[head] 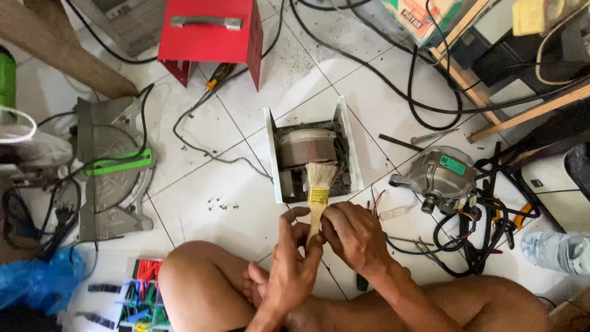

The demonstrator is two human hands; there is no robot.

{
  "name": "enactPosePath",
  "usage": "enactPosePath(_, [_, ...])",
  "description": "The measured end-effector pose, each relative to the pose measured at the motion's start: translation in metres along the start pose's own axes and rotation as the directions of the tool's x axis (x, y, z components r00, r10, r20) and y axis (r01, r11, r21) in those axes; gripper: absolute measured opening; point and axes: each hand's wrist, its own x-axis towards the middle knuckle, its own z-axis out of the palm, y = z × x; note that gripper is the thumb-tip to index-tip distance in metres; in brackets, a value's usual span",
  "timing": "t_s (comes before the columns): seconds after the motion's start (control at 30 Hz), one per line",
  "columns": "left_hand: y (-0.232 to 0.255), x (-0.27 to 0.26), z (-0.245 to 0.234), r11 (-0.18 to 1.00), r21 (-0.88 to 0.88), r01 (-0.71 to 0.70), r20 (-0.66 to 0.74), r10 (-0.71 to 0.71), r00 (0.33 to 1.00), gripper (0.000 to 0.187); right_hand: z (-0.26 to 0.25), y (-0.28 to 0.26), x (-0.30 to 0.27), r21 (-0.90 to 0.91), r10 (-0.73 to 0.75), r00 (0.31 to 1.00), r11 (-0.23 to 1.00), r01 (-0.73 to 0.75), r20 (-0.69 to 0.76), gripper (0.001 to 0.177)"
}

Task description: The person sits on the floor and uses a brush to clean the interior of a white electrical box containing a motor or transformer. They remove a red metal cover, brush the internal components, and then reposition the cover.

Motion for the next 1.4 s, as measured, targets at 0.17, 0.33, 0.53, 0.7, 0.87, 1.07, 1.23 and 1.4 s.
enactPosePath(0.17, [0.012, 0.004, 0.001, 0.959, 0.005, 0.284, 0.03, -0.284, 0.958, 0.05, 0.019, 0.016, -0.033, -0.094, -0.135, 0.99, 0.987, 0.13, -0.041, 0.058])
enactPosePath(0.33, [-0.015, 0.009, -0.017, 0.983, -0.147, 0.11, -0.006, -0.112, 0.994, 0.053, 0.02, 0.024, -0.014, 0.001, 0.037, 0.998, 0.999, -0.037, -0.053, 0.024])
enactPosePath(0.53, [-0.077, 0.046, -0.029, 0.996, 0.077, 0.053, -0.414, -0.016, 0.91, 0.066, -0.003, 0.02, 0.084, 0.416, 0.313, 0.881, 0.791, -0.449, 0.356, 0.007])
enactPosePath(0.7, [-0.084, 0.053, -0.027, 0.985, 0.154, 0.073, -0.387, -0.007, 0.922, 0.07, 0.023, 0.022, 0.122, 0.351, 0.191, 0.981, 0.922, -0.165, -0.041, 0.012])
enactPosePath(0.87, [-0.085, 0.058, -0.025, 0.98, 0.175, 0.098, -0.413, -0.017, 0.91, 0.071, 0.04, 0.041, 0.09, 0.508, 0.39, 0.814, 0.641, -0.575, 0.43, 0.019])
enactPosePath(1.07, [-0.102, 0.059, -0.027, 0.977, 0.181, 0.112, -0.419, -0.027, 0.908, 0.07, 0.036, 0.035, 0.095, 0.252, 0.275, 0.956, 0.937, -0.241, -0.106, 0.021])
enactPosePath(1.23, [-0.089, 0.057, -0.027, 0.972, 0.176, 0.153, -0.407, -0.07, 0.911, 0.07, 0.034, 0.032, 0.103, 0.265, 0.233, 0.967, 0.943, -0.199, -0.104, 0.018])
enactPosePath(1.4, [-0.097, 0.06, -0.029, 0.975, 0.203, 0.095, -0.417, -0.001, 0.909, 0.06, 0.011, 0.026, 0.134, 0.301, 0.212, 0.977, 0.931, -0.208, 0.02, 0.025])
